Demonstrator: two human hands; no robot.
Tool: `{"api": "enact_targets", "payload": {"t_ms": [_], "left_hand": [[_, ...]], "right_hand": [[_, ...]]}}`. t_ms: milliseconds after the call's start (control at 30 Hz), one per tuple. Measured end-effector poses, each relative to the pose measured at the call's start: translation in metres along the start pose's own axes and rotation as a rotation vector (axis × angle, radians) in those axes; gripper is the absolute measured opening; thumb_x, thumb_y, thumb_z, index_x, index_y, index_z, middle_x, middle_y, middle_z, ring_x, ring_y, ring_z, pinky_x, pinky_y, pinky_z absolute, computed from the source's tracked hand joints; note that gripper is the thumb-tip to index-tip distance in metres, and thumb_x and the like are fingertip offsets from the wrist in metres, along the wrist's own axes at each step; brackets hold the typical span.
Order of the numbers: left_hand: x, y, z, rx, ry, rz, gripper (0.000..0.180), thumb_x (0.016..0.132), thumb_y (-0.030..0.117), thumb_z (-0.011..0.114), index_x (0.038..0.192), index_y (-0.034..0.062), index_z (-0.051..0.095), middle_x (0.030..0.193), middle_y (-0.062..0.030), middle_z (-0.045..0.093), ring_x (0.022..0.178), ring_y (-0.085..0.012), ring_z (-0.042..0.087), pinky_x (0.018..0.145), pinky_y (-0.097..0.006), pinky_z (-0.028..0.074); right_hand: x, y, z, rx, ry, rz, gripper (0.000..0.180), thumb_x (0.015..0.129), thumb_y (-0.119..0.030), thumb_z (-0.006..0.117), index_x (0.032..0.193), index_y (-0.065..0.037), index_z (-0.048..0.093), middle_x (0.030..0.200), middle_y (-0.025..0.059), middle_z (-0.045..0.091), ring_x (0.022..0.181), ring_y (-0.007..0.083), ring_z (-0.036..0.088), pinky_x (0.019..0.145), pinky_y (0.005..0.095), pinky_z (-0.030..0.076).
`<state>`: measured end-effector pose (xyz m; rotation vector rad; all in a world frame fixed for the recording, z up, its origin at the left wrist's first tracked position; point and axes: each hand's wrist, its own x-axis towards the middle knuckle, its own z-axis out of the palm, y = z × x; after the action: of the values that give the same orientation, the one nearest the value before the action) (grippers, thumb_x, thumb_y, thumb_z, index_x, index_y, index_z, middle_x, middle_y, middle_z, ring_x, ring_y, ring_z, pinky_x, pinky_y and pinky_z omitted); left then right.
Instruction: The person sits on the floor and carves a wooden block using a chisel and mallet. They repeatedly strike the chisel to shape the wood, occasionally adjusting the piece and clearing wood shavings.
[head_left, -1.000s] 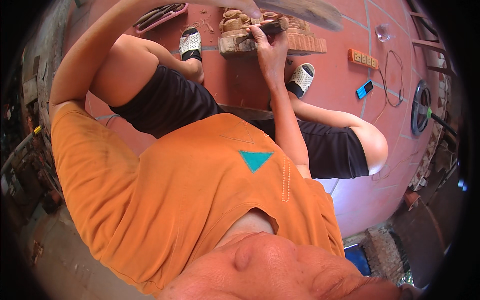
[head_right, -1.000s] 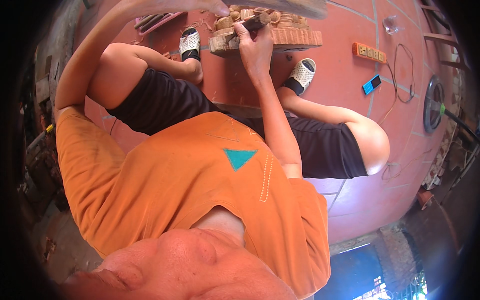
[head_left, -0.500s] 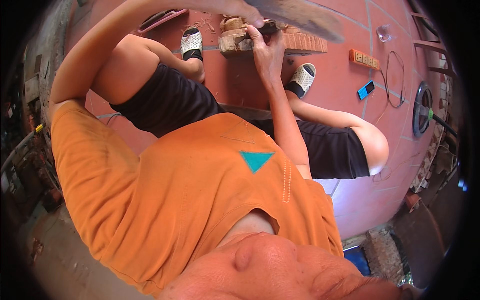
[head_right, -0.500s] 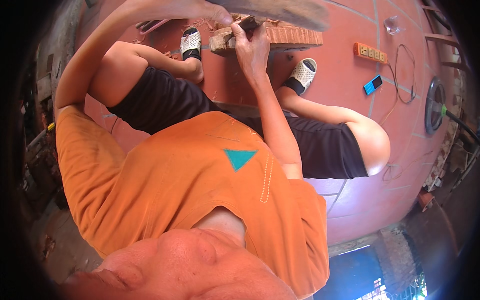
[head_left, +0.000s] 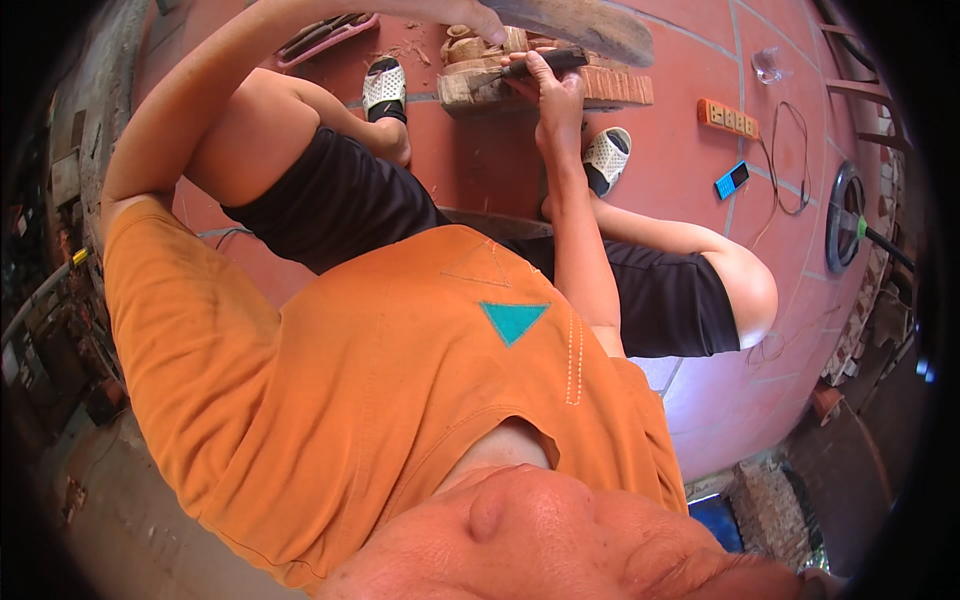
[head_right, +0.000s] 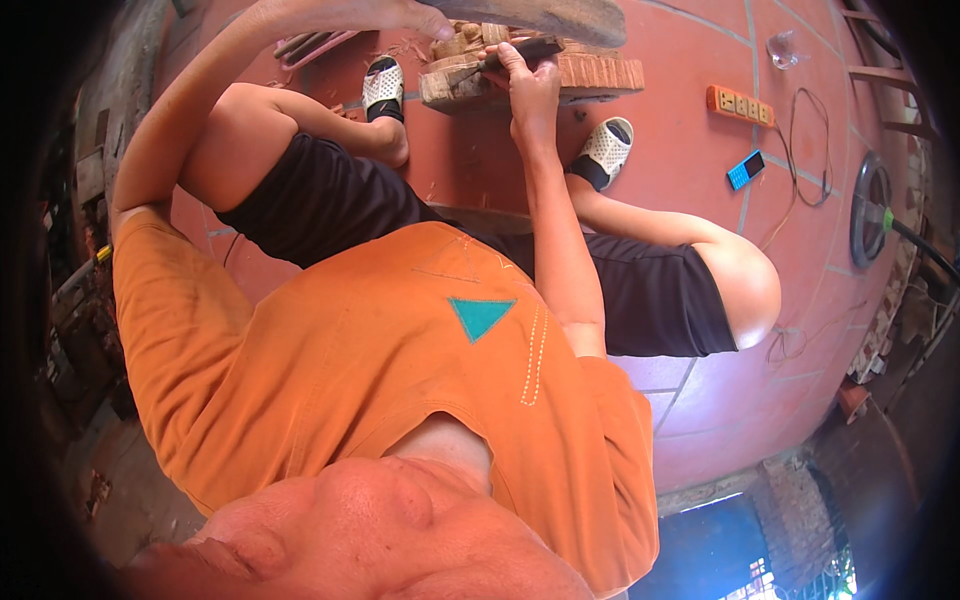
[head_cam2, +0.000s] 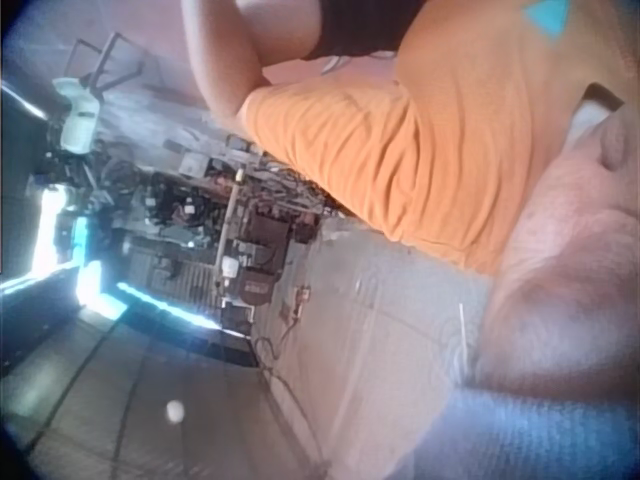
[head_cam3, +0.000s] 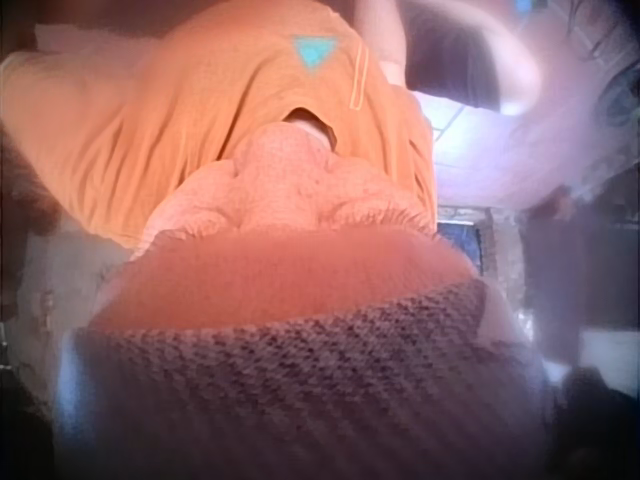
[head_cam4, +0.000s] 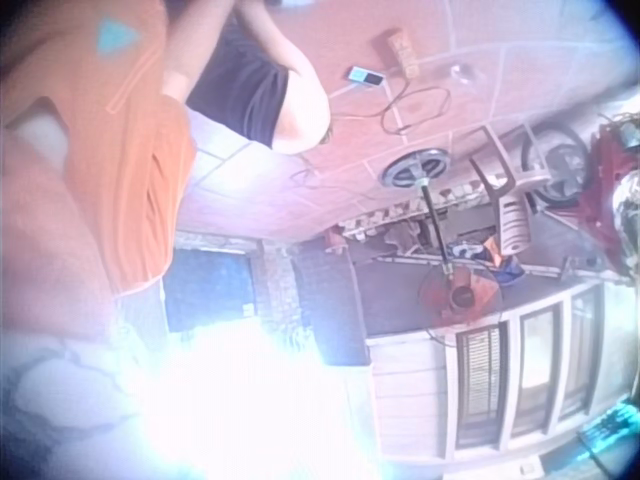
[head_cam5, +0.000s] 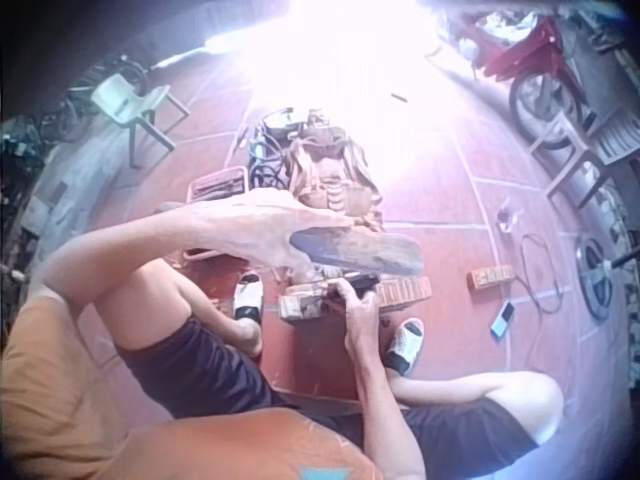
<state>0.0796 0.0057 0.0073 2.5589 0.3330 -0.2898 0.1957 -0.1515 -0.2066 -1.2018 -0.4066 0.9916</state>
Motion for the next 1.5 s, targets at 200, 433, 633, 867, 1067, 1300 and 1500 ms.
{"api": "enact_targets", "payload": {"t_ms": [200,433,633,867,1067,1300,1500], "left_hand": [[0.005,-0.018,0.005,-0.057,0.073,0.078,0.077,0.083,0.028,0.077,0.152,0.0134,0.047,0.119,-0.0231,0.070,0.104,-0.0365,0.071,0.091,-0.044,0.055],[0.001,-0.015,0.010,-0.092,0.061,0.142,0.076,0.085,0.029,0.076,0.153,0.0127,0.045,0.114,-0.0218,0.072,0.097,-0.0330,0.073,0.088,-0.042,0.057],[-0.003,0.003,0.004,-0.172,-0.211,-0.105,0.072,0.087,0.026,0.073,0.152,0.0088,0.046,0.102,-0.0214,0.074,0.080,-0.0297,0.074,0.077,-0.038,0.059],[-0.011,0.017,-0.001,-0.235,0.090,0.163,0.071,0.087,0.024,0.073,0.151,0.0091,0.046,0.101,-0.0229,0.072,0.081,-0.0312,0.073,0.075,-0.039,0.059],[0.003,-0.011,0.015,0.040,-0.039,0.129,0.077,0.083,0.030,0.076,0.151,0.0094,0.047,0.100,-0.0243,0.071,0.083,-0.0366,0.071,0.077,-0.043,0.057],[-0.007,0.003,-0.003,-0.021,0.024,-0.016,0.075,0.082,0.028,0.076,0.150,0.0100,0.049,0.099,-0.0242,0.071,0.085,-0.0359,0.071,0.078,-0.044,0.056],[-0.003,-0.006,-0.008,-0.026,-0.016,-0.101,0.077,0.083,0.027,0.076,0.152,0.0113,0.047,0.113,-0.0234,0.071,0.098,-0.0356,0.071,0.087,-0.043,0.055]], "right_hand": [[-0.007,0.009,0.006,-0.247,-0.034,-0.195,0.014,0.100,-0.008,0.066,0.112,-0.002,0.062,0.101,0.0101,0.073,0.096,0.0187,0.073,0.084,0.0320,0.060],[-0.020,0.005,0.012,-0.398,0.034,-0.304,0.024,0.097,-0.012,0.071,0.113,0.002,0.061,0.103,0.0097,0.071,0.093,0.0179,0.072,0.082,0.0298,0.057],[-0.024,0.007,0.014,-0.450,0.053,-0.352,0.022,0.097,-0.013,0.071,0.113,0.001,0.062,0.103,0.0087,0.071,0.093,0.0147,0.068,0.085,0.0286,0.054],[-0.021,0.016,0.010,-0.344,0.022,-0.287,0.019,0.099,-0.012,0.069,0.112,-0.001,0.062,0.104,0.0073,0.071,0.093,0.0131,0.068,0.083,0.0280,0.055],[-0.017,0.018,0.007,-0.269,0.034,-0.257,0.021,0.099,-0.012,0.068,0.116,-0.002,0.060,0.104,0.0083,0.072,0.096,0.0166,0.071,0.082,0.0301,0.058],[-0.012,0.008,-0.004,-0.002,0.024,0.020,0.016,0.097,-0.003,0.066,0.110,-0.003,0.056,0.099,0.0086,0.070,0.092,0.0194,0.073,0.076,0.0334,0.062],[-0.018,0.003,0.003,-0.093,0.026,-0.096,0.017,0.097,-0.003,0.067,0.110,-0.003,0.056,0.099,0.0080,0.070,0.091,0.0175,0.071,0.080,0.0316,0.060]]}}
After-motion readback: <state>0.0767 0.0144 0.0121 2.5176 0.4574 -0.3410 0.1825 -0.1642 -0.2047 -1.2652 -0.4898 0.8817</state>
